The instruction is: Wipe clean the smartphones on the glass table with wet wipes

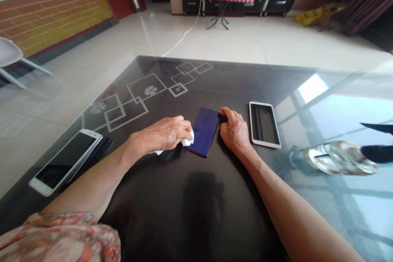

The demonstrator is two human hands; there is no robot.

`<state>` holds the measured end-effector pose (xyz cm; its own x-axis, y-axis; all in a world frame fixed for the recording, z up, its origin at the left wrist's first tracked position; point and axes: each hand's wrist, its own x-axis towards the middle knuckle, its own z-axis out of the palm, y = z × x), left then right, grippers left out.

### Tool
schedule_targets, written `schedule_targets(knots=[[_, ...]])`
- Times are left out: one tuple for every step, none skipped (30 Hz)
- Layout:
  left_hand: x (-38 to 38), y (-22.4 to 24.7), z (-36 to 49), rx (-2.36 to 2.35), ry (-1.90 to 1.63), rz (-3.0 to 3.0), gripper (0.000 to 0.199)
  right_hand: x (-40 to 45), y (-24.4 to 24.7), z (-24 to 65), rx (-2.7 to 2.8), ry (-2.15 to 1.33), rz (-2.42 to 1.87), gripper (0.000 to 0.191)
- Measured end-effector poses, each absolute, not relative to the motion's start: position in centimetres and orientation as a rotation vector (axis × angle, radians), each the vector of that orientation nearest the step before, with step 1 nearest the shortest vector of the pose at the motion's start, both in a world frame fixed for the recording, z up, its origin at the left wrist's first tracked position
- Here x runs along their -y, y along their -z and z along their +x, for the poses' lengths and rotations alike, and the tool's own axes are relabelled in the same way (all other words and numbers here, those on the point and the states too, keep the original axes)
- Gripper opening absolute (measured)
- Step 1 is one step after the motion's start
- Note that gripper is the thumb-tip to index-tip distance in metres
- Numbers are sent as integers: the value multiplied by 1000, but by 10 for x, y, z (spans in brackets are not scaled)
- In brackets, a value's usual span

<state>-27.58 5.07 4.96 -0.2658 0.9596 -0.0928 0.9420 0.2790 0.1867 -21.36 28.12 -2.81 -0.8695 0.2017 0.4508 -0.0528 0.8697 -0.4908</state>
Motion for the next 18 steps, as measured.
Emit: schedule_targets(knots=[[-54,-47,-277,-2406,-127,1780,33,-281,28,-214,2538,-687,-110,52],[-56,-43,-278,-2451,-120,1790,34,-281,28,-214,2537,-689,-111,52],[-59,-41,-279,-2488,-118,1800,35,-281,28,-214,2537,-691,-113,52],[-60,-40,-280,-2512,-116,1805,35,-281,27,-214,2535,-694,-114,52],[-60,-39,-280,-2513,-112,1806,35,-281,27,-214,2534,-696,-115,52],[-60,-41,-280,-2491,-107,1805,35,-281,27,-214,2534,-698,-115,52],[-58,-43,-279,-2458,-108,1802,35,-281,27,-213,2535,-699,-116,52],[-56,-45,-278,-2422,-116,1796,34,-281,27,-213,2536,-700,-119,52],[-55,-48,-277,-2389,-129,1793,33,-281,27,-213,2539,-699,-121,52],[-53,-49,-276,-2373,-144,1794,33,-281,27,-213,2543,-696,-123,53],[-53,-50,-276,-2383,-155,1792,33,-281,27,-213,2546,-692,-124,53],[-53,-49,-276,-2412,-157,1789,33,-281,27,-214,2549,-686,-125,53],[-55,-46,-277,-2449,-152,1789,33,-281,27,-214,2551,-681,-124,53],[-57,-41,-278,-2490,-144,1792,34,-281,27,-214,2552,-676,-122,54],[-60,-36,-280,-2535,-137,1797,36,-281,27,-214,2553,-672,-121,54],[-63,-29,-282,-2581,-134,1802,37,-281,27,-214,2555,-670,-121,54],[-66,-23,-284,-2630,-136,1806,37,-281,27,-214,2557,-669,-121,54],[-68,-18,-286,-2684,-138,1805,37,-281,27,-214,2560,-668,-122,54]])
